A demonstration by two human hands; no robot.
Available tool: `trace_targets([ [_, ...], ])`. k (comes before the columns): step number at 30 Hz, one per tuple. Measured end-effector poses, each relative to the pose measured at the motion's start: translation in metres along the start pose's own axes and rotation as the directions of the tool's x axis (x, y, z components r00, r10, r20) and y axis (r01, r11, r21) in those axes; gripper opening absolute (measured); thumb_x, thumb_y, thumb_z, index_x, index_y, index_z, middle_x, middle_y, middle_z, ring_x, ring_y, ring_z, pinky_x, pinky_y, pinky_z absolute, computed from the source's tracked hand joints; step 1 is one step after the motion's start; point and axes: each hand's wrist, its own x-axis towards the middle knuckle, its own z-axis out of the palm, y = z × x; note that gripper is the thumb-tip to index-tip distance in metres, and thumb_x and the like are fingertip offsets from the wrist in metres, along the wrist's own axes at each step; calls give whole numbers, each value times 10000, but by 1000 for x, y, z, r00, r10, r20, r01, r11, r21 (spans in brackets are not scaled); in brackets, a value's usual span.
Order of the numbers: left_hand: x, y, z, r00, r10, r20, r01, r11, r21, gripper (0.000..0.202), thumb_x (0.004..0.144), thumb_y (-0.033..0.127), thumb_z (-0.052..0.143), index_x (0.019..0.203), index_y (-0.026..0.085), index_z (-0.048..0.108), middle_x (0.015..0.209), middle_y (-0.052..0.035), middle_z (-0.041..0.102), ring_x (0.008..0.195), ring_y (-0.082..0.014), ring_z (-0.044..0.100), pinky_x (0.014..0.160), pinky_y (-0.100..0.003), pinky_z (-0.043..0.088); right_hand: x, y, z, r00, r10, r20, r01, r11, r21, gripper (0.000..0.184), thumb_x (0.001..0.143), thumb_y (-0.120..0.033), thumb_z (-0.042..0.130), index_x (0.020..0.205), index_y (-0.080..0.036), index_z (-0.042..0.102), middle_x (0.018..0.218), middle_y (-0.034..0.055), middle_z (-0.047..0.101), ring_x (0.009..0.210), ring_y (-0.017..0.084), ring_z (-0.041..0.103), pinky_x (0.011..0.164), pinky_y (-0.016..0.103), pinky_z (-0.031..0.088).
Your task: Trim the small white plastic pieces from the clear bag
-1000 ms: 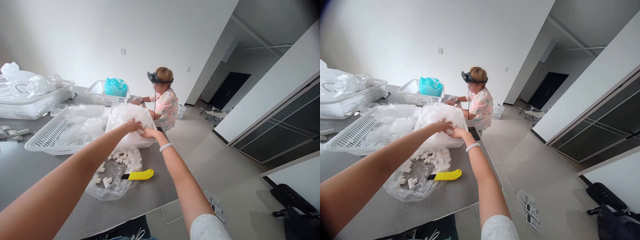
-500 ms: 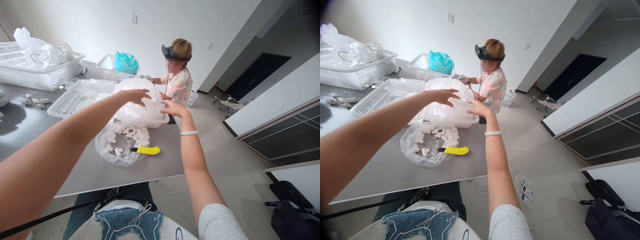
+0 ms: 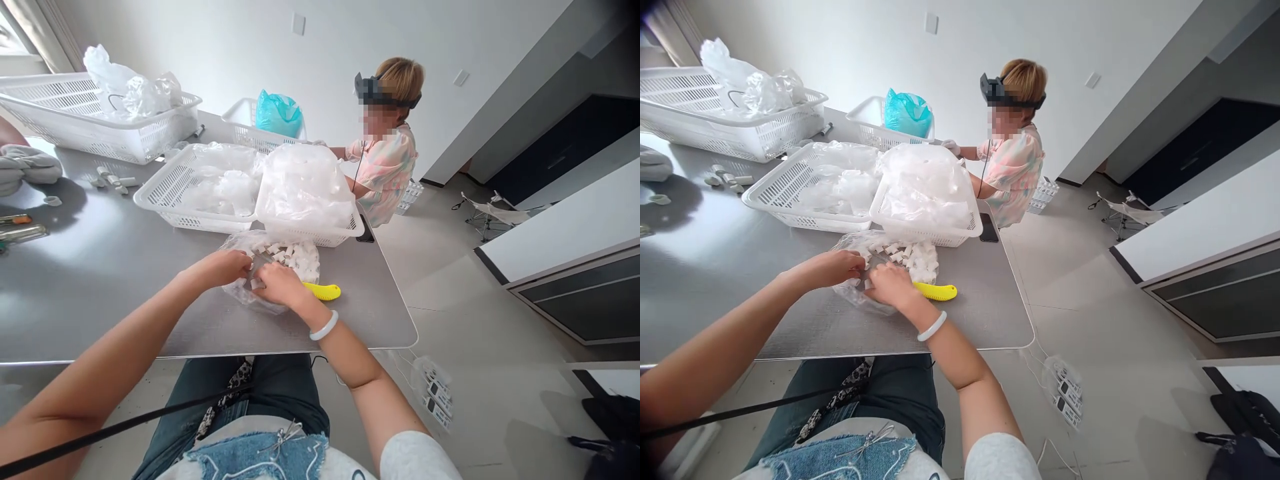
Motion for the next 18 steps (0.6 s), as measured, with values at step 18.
trace_targets([
  [18,6,7,12,983,165,-76,-155,981,119,360,821,420,535,1041,203,720,986,-106,735,832,-255,681,684,-310,512,19,40,34,869,-22,-495,108,983,147,102,889,-186,683,988,-203,668,996,81,711,1049,251,612,924,405,521],
])
